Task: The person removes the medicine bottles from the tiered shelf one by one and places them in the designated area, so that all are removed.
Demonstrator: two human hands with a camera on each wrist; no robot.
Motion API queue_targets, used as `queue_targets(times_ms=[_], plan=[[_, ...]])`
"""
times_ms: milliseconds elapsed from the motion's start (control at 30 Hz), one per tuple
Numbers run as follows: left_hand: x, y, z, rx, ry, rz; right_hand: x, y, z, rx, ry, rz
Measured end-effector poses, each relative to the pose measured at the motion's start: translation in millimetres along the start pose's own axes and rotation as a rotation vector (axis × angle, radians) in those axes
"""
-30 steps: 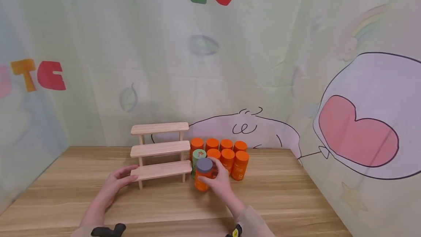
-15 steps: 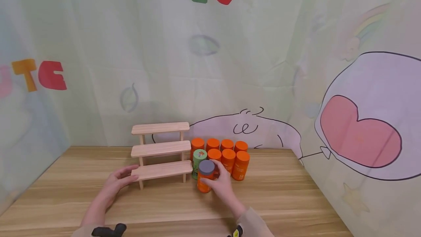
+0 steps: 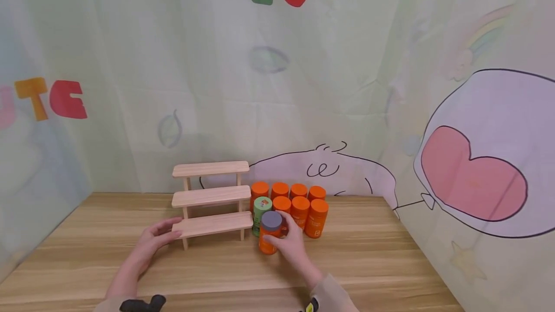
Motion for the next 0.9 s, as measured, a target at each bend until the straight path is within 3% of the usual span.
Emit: queue_targets(times_ms=[300, 467, 733, 900], plan=[[-3.1, -3.7, -2.9, 0.031, 0.002, -0.003, 1.4, 2, 0, -0.031, -0.015, 0.016], [-6.2, -6.3, -7.4, 0.098, -0.021, 0.009, 2.9, 1, 2, -0.022, -0.036, 0.014], [-12.2, -10.9, -29.4, 0.419, 0.023, 0.042, 5.1, -6, 15, 0.002, -0.097, -0.002], [-12.5, -7.4, -48.3, 0.630, 0.026, 0.112, 5.7, -14, 25, -0.019, -0.153, -0.020]])
Point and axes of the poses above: each hand's wrist, its own x-axis towards the middle knuckle, its own y-axis out of the palm, z = x × y, the point moved 4 cm from there along x, towards the middle knuckle, and after that the axes turned 13 degrees about z, right-handed, at the moved point
